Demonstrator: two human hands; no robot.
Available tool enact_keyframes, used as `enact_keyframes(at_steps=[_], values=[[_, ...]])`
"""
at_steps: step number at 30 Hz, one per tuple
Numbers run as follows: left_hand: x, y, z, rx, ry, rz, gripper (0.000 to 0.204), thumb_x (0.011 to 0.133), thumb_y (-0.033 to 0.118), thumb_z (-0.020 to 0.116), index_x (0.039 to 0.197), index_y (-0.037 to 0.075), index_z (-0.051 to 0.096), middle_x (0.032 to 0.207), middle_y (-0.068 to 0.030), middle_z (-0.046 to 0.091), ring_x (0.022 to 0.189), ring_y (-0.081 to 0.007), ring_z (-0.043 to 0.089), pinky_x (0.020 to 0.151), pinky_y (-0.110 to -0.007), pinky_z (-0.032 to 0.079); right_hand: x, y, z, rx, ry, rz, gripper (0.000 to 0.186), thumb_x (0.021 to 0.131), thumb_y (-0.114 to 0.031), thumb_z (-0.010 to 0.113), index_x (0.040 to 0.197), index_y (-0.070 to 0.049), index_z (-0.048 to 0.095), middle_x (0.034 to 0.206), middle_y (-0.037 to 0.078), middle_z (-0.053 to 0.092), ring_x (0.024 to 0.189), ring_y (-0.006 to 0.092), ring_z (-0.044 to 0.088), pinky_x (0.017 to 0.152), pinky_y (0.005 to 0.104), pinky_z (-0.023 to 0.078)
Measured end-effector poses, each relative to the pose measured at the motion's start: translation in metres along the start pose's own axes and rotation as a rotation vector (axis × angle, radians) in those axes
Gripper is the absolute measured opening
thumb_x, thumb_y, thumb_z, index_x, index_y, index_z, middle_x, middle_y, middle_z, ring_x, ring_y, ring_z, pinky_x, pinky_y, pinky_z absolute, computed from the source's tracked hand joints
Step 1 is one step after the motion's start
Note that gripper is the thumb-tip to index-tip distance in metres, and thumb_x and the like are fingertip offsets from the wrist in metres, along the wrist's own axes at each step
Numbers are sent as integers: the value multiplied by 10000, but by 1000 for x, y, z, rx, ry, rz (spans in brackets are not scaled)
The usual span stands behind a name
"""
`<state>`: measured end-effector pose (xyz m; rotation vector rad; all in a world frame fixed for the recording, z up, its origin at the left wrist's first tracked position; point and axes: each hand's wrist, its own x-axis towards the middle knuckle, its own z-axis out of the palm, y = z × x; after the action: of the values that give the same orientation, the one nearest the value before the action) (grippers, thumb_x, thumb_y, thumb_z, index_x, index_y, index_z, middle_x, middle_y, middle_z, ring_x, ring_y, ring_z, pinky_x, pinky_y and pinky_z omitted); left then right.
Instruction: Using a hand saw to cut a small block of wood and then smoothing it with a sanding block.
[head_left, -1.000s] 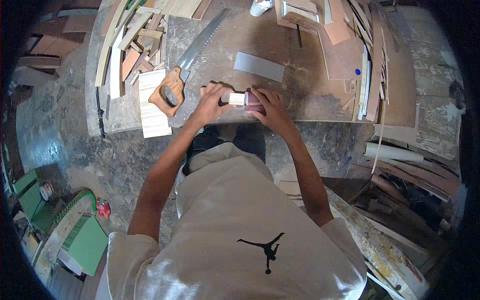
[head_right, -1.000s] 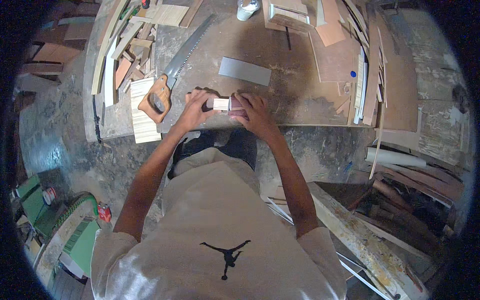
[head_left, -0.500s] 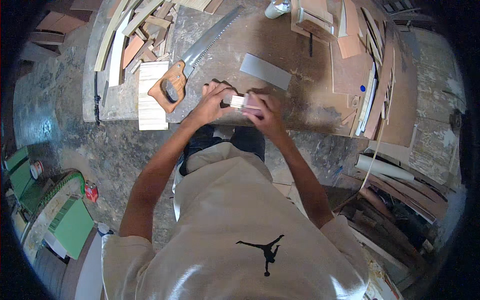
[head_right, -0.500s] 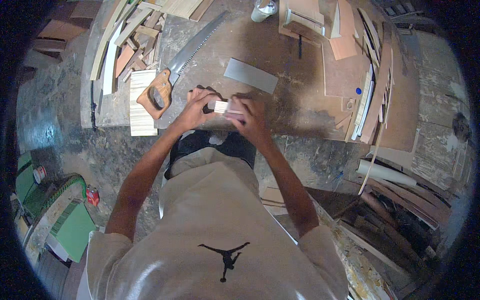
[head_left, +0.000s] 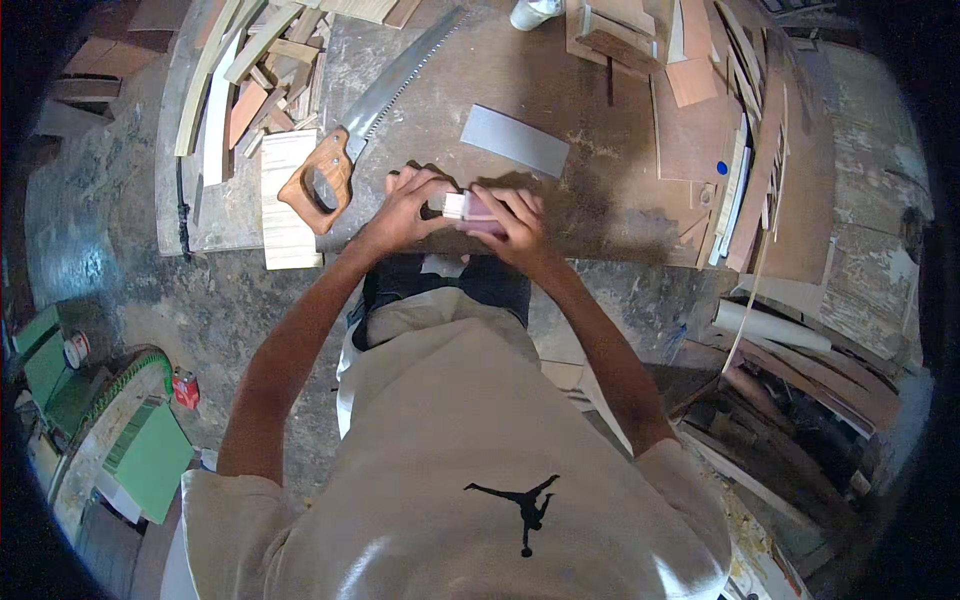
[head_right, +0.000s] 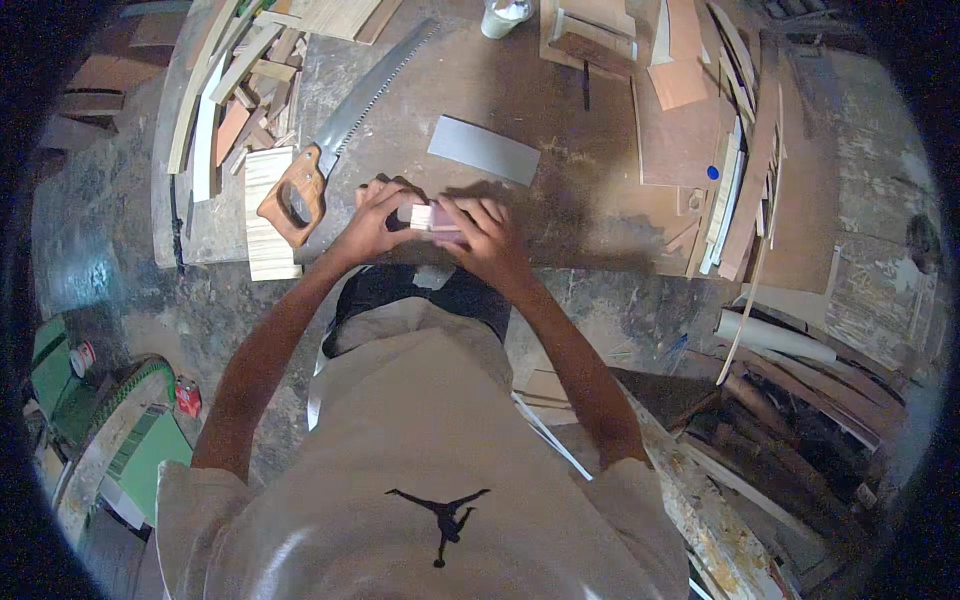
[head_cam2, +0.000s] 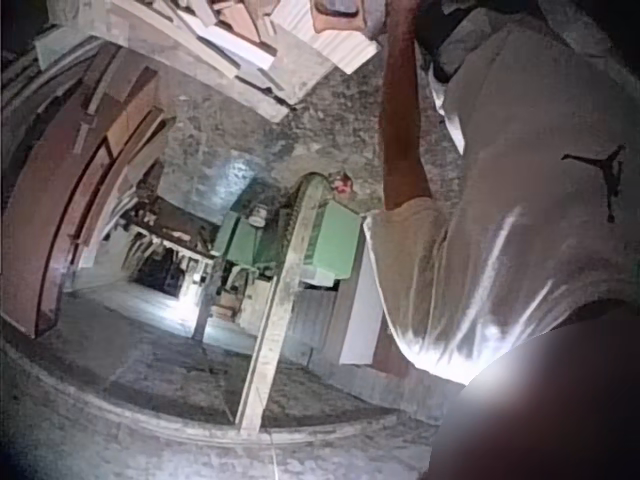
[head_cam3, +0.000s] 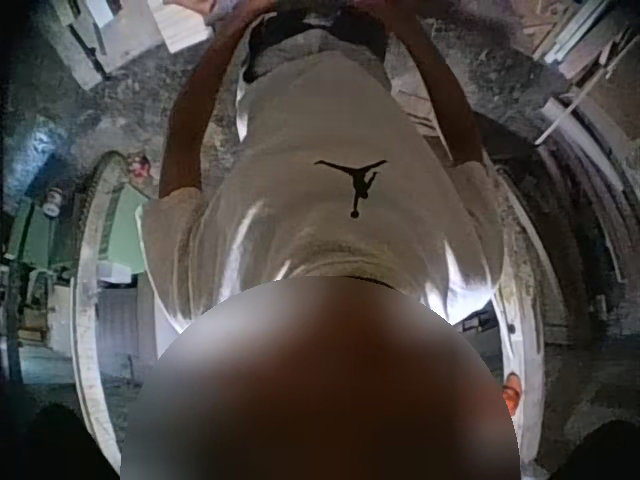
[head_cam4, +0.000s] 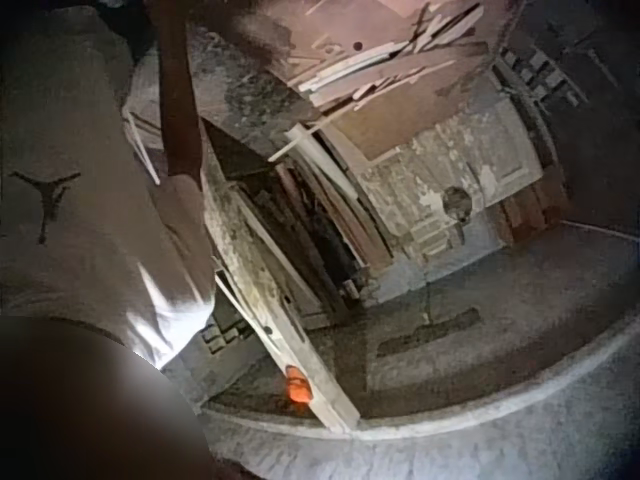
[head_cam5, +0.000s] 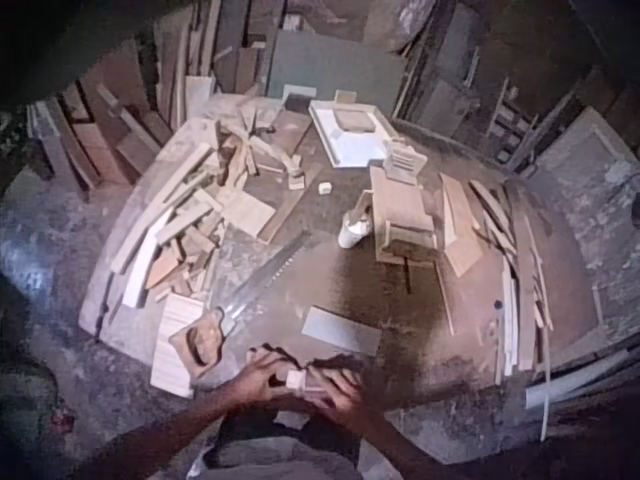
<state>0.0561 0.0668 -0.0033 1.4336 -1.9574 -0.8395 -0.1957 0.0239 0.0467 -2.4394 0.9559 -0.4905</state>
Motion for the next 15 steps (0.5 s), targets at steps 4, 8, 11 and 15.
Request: enact_keyframes(at_steps=[4,8,11,15], values=[[4,8,-5,-20,-19,-8,491,804,307,847,1234,141,676,1249,-50,634,1185,-280,532,1007,-422,336,-19,15,-15,-53,-5,-2,704,811,-303,868,1429,-79,616,1219,105,637,1106,304,601,955,446,456],[3,8,-4,-50,30,-33,496,793,293,855,1233,148,677,1245,-43,639,1179,-272,537,1009,-412,336,9,-2,0,-88,18,-37,704,815,-377,860,1394,-60,615,1128,110,611,1031,299,593,889,447,453],[-1,12,-3,-45,37,-68,518,781,288,863,1250,169,679,1246,-30,639,1200,-265,526,1022,-429,325,15,3,-7,-184,-45,-179,768,848,-419,828,1431,-4,551,1108,144,567,1001,316,581,860,443,454],[-9,24,3,51,114,-145,511,764,315,869,1239,211,713,1243,-7,638,1194,-282,489,992,-467,312,14,4,-12,-140,-113,-166,818,871,-394,819,1505,-3,480,1096,194,561,1026,376,573,907,495,470]])
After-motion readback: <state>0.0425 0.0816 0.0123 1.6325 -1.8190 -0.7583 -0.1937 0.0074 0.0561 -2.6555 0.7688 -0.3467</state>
